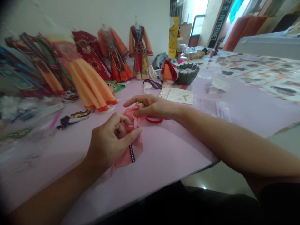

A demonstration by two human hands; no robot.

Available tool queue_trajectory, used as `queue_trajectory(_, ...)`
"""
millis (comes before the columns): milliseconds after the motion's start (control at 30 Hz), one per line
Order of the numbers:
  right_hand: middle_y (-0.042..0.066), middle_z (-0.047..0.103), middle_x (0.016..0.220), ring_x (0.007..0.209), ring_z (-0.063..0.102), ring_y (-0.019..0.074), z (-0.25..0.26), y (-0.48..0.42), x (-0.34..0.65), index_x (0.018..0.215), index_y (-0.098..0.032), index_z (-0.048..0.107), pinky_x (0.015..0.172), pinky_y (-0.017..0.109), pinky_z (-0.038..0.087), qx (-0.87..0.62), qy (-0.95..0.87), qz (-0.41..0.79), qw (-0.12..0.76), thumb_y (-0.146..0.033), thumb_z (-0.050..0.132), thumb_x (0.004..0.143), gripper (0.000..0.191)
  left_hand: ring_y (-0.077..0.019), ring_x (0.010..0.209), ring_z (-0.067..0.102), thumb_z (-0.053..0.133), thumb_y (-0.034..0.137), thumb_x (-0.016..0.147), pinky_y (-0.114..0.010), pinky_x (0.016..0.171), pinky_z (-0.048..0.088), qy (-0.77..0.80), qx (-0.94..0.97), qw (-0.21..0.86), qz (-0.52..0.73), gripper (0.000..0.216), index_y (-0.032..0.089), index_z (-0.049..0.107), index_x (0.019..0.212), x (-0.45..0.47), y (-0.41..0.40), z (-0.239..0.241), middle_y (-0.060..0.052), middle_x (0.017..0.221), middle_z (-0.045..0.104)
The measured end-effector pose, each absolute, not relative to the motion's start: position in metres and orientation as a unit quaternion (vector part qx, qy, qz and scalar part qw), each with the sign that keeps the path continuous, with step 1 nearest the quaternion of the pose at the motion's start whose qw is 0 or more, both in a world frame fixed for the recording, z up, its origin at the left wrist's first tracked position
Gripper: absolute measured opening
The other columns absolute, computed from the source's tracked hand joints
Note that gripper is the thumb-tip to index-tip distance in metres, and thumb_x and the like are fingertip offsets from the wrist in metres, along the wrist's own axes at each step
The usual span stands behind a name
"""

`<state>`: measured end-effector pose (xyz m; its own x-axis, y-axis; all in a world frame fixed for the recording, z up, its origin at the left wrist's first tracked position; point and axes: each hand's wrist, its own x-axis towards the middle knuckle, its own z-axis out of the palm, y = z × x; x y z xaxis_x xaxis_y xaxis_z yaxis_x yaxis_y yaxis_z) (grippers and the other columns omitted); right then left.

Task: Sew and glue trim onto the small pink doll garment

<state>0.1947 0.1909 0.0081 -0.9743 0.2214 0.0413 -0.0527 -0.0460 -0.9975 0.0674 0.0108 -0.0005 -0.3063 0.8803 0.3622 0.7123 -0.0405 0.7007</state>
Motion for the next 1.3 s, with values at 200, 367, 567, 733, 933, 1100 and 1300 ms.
queue_trajectory(200,0.001,0.076,0.102,0.088,0.069,0.0119,0.007,0.188,0.194,0.126,-0.019,0.062,0.077,0.022,0.053,-0.053,-0.689,0.717,0.093,-0.014,0.075,0.087,0.041,-0.0098,0.051,0.040,0.076,0.039,0.085,-0.027,0.057,0.035,0.681,0.620,0.045,0.387,0.030,0.023,0.052,0.074,0.065,0.012,-0.004,0.010,0.055,0.042)
queue_trajectory(367,0.001,0.076,0.101,0.087,0.070,0.0115,0.006,0.188,0.193,0.127,-0.018,0.062,0.076,0.021,0.054,-0.041,-0.692,0.714,0.093,-0.014,0.075,0.087,0.042,-0.0090,0.049,0.038,0.074,0.035,0.083,-0.026,0.055,0.033,0.689,0.621,0.028,0.374,0.030,0.022,0.052,0.069,0.064,0.016,-0.005,0.009,0.053,0.042)
queue_trajectory(567,0.002,0.076,0.103,0.088,0.069,0.0113,0.008,0.189,0.195,0.127,-0.019,0.063,0.077,0.021,0.054,-0.047,-0.692,0.714,0.094,-0.013,0.075,0.087,0.043,-0.0085,0.046,0.037,0.064,0.024,0.083,-0.025,0.052,0.034,0.679,0.621,0.024,0.390,0.013,0.021,0.059,0.071,0.063,0.017,-0.002,0.009,0.049,0.040)
queue_trajectory(733,0.001,0.075,0.101,0.084,0.067,0.0106,0.008,0.191,0.196,0.126,-0.020,0.065,0.072,0.020,0.052,-0.054,-0.696,0.710,0.097,-0.012,0.075,0.087,0.042,-0.0079,0.045,0.041,0.061,0.018,0.082,-0.023,0.052,0.036,0.671,0.631,0.008,0.390,0.006,0.020,0.061,0.076,0.061,0.015,-0.003,0.009,0.051,0.046)
queue_trajectory(933,-0.001,0.073,0.093,0.073,0.062,0.0084,0.007,0.193,0.196,0.127,-0.019,0.065,0.064,0.018,0.049,-0.050,-0.694,0.713,0.091,-0.012,0.072,0.088,0.040,-0.0112,0.059,0.060,0.055,0.015,0.092,-0.025,0.059,0.046,0.579,0.743,-0.043,0.334,0.024,0.017,0.065,0.114,0.066,0.010,-0.008,0.001,0.081,0.070)
queue_trajectory(1100,0.000,0.072,0.096,0.077,0.064,0.0096,0.008,0.192,0.197,0.129,-0.019,0.064,0.067,0.019,0.050,-0.053,-0.693,0.714,0.085,-0.012,0.072,0.089,0.041,-0.0244,0.077,0.070,0.062,0.035,0.096,-0.036,0.066,0.052,0.580,0.776,-0.073,0.238,0.023,0.014,0.065,0.104,0.069,0.008,-0.010,-0.008,0.091,0.072)
queue_trajectory(1300,0.000,0.073,0.097,0.078,0.063,0.0090,0.009,0.192,0.197,0.126,-0.019,0.066,0.068,0.018,0.050,-0.054,-0.690,0.716,0.097,-0.010,0.073,0.087,0.040,-0.0129,0.060,0.056,0.066,0.027,0.094,-0.027,0.057,0.043,0.606,0.721,0.013,0.335,0.025,0.020,0.052,0.075,0.069,0.007,-0.005,0.003,0.069,0.058)
